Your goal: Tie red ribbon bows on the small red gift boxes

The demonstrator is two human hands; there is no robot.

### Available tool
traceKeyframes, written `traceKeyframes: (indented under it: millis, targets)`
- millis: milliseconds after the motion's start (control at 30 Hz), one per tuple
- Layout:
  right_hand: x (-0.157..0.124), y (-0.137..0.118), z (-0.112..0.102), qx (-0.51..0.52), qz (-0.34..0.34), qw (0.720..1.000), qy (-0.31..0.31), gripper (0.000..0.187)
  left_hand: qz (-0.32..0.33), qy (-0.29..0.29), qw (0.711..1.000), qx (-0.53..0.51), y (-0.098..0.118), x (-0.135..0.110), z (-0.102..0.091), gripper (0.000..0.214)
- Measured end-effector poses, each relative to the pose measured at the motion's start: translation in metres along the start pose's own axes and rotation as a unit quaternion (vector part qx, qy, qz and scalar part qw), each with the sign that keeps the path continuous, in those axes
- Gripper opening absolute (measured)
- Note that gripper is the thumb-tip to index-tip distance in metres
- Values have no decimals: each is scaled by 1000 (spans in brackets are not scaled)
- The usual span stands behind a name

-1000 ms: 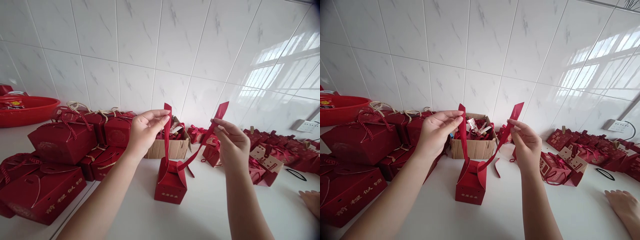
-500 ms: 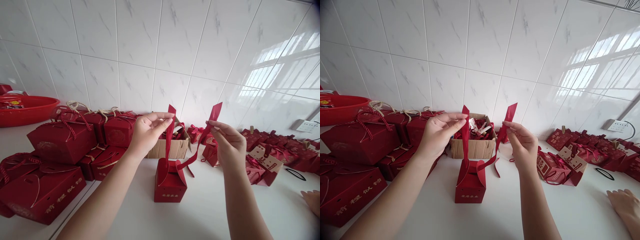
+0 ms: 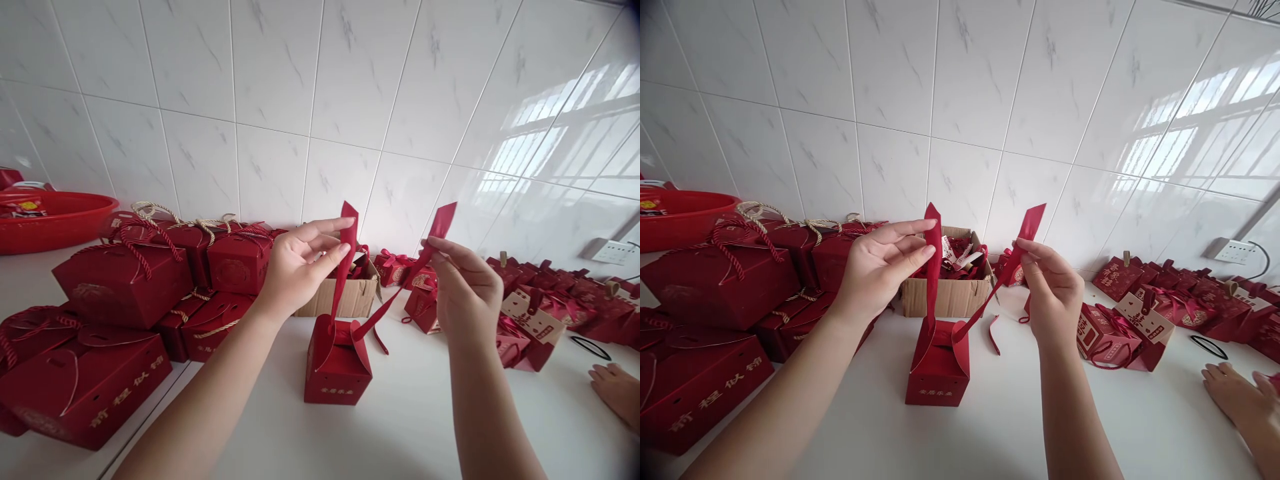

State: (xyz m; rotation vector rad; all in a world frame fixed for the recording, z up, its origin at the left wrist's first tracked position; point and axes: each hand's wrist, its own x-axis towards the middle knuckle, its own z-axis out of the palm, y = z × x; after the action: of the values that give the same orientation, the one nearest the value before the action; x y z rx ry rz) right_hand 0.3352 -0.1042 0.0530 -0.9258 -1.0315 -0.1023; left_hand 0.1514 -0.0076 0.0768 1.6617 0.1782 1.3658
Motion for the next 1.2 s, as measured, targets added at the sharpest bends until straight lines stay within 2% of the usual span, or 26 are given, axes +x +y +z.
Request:
traceKeyframes:
  millis: [133, 233, 333, 400, 500, 567, 633, 800, 933, 1100, 1200]
  targets:
    - [-3, -3, 5, 40, 33, 998, -42, 28, 0, -13, 1000, -23, 2, -2, 4, 29]
    - [-7, -6, 10, 85, 84, 988, -100, 39, -19, -45, 998, -32, 0, -2, 6, 29]
    - [-11, -4, 16, 85, 125, 974, -168, 25, -47, -97, 994, -7, -2, -2, 7, 12]
    - [-14, -2, 20, 73, 129, 968, -200, 17, -67, -125, 990, 3, -3, -3, 8, 12]
    - [-18, -1, 23, 61, 122, 965, -224, 15, -83, -130, 988, -3, -5, -4, 10, 26]
    - [-21, -2, 25, 58, 124, 960, -243, 17, -95, -114, 989, -7, -7, -4, 10, 41]
    - [-22, -4, 26, 60, 132, 954, -262, 18, -105, -102, 989, -4, -8, -4, 10, 46]
    - [-21, -10, 27, 85, 132, 942, -298, 17, -103, -130, 986, 2, -10, -2, 8, 19]
    - [-22, -7, 29, 77, 154, 942, -290, 20, -77, -114, 990, 0, -14, -1, 7, 19]
    - [-23, 7, 33, 94, 190, 944, -251, 24, -33, -126, 991, 34, -22, 1, 7, 21]
    - [-23, 12, 34, 123, 203, 941, -240, 21, -40, -133, 990, 24, -21, 1, 5, 22]
